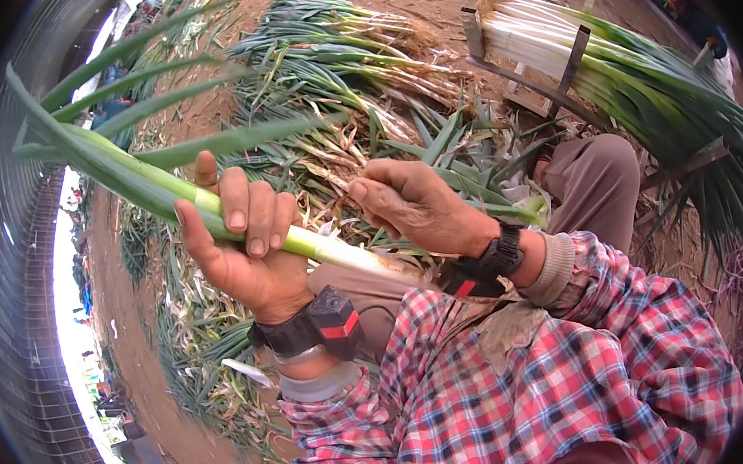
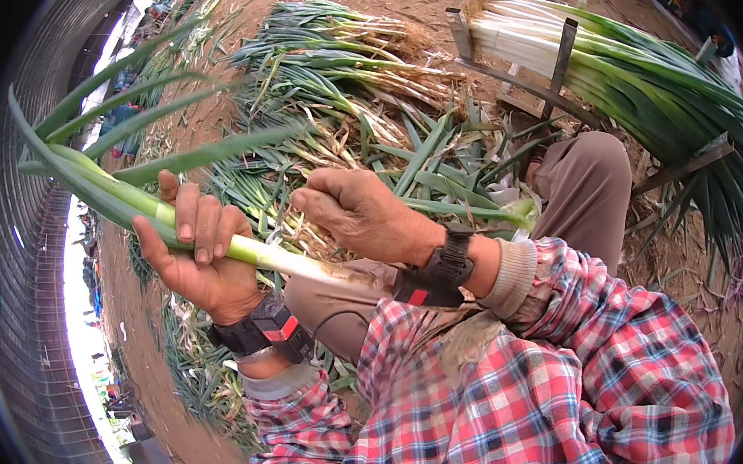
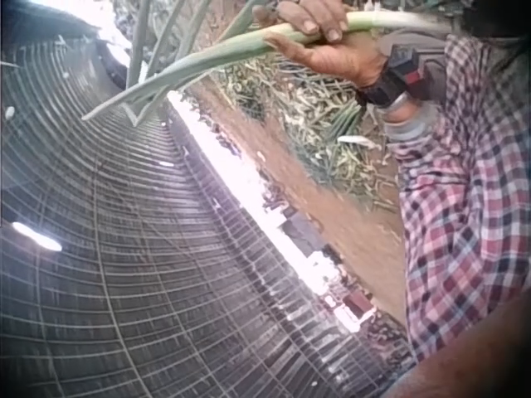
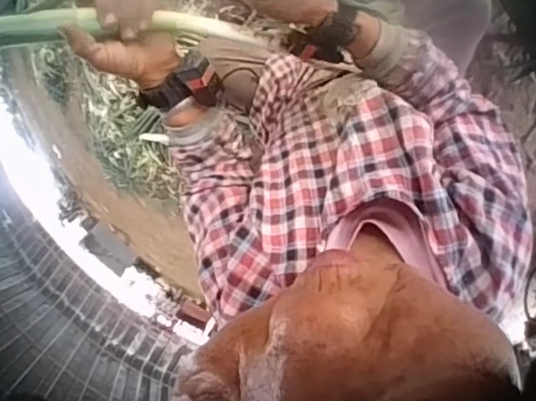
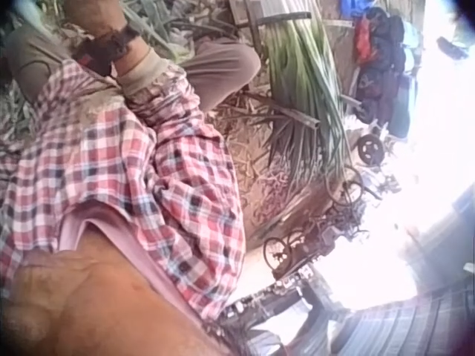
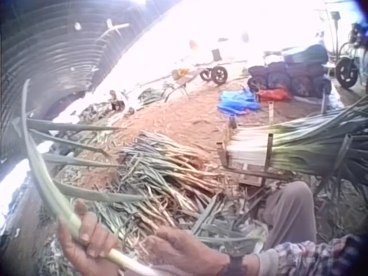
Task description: The recorder is cleaning leeks by stripping outer leaves and trimming them before placing them into a crate.
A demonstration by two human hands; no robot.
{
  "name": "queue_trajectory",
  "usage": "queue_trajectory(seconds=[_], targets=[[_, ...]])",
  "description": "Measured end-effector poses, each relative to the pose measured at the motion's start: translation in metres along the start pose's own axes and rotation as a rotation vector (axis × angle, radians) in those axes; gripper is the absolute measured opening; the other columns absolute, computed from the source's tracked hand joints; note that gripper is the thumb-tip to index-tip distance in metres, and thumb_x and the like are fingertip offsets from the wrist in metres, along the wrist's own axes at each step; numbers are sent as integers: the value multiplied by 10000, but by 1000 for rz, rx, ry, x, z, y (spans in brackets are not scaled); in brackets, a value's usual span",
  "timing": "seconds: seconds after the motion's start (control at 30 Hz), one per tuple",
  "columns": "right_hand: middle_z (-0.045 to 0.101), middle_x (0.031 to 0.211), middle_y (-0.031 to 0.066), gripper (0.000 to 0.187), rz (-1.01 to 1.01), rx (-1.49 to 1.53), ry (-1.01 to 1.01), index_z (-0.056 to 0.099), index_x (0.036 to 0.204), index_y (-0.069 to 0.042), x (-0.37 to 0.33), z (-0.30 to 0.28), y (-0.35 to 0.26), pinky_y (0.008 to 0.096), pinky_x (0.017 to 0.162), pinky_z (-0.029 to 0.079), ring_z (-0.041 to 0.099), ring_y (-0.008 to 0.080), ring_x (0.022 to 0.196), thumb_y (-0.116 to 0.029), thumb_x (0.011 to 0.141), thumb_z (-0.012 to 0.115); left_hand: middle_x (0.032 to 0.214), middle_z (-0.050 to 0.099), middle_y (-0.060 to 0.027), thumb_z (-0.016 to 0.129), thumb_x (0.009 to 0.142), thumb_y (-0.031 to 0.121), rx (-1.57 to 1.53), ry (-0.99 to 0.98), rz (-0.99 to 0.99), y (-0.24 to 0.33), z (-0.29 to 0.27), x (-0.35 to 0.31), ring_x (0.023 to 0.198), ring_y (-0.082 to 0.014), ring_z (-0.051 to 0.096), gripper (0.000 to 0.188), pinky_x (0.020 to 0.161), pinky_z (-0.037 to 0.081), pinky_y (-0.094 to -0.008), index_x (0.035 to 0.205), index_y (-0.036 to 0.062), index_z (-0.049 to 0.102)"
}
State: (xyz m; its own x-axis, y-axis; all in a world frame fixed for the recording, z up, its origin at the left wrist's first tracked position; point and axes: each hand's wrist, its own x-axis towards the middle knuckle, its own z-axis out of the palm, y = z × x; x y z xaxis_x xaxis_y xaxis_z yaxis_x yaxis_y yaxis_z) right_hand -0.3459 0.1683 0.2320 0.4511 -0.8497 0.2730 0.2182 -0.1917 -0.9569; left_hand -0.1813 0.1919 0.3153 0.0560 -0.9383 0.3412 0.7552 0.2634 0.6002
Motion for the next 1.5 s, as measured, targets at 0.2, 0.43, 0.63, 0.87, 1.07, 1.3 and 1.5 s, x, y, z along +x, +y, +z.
queue_trajectory(seconds=[0.2,0.43,0.63,0.87,1.07,1.3,1.5], targets=[[501,775,151,165,-367,-335,-99,537,869,-4,-16,5,-16,404,631,437,535,352,726,-143,911,615,673,396,22,494,996,350,71,40,13,-12,5,-1,453,-51,329,439,430,319,-220,1282,17,480],[559,776,116,170,-240,-189,-12,546,907,-5,-25,1,-4,352,648,449,590,274,747,-167,954,569,669,398,22,503,993,346,72,-18,-15,-16,13,-1,454,-50,336,430,444,326,-221,1273,19,486],[585,787,38,274,290,992,-35,569,922,-16,-38,-24,-3,289,733,492,606,147,766,-269,1004,508,674,421,15,575,951,318,-27,-43,-41,6,-1,6,463,-54,359,476,465,343,-221,1213,-67,478],[557,772,62,154,228,-618,-448,567,904,-39,-103,-128,54,366,643,445,582,249,722,-188,937,545,637,386,20,580,952,258,72,140,75,57,-33,10,462,-53,336,331,449,326,-225,1058,-46,503],[561,1015,134,217,159,-908,-343,599,1042,-35,-102,-121,61,416,779,458,563,339,944,-166,869,612,663,400,14,660,917,250,264,382,193,84,-33,3,519,-74,385,288,472,348,-237,981,24,495],[607,933,99,205,2,-195,-366,611,1015,-21,-46,-17,17,367,758,485,607,255,875,-101,845,694,719,433,6,661,916,219,303,401,286,62,-19,0,556,-98,407,241,506,363,-252,948,66,478],[600,851,113,158,11,-225,-308,592,921,-10,-49,3,41,370,670,465,596,259,777,-82,822,691,735,456,15,647,926,220,371,396,335,54,-24,-12,550,-76,410,214,494,355,-227,959,76,492]])
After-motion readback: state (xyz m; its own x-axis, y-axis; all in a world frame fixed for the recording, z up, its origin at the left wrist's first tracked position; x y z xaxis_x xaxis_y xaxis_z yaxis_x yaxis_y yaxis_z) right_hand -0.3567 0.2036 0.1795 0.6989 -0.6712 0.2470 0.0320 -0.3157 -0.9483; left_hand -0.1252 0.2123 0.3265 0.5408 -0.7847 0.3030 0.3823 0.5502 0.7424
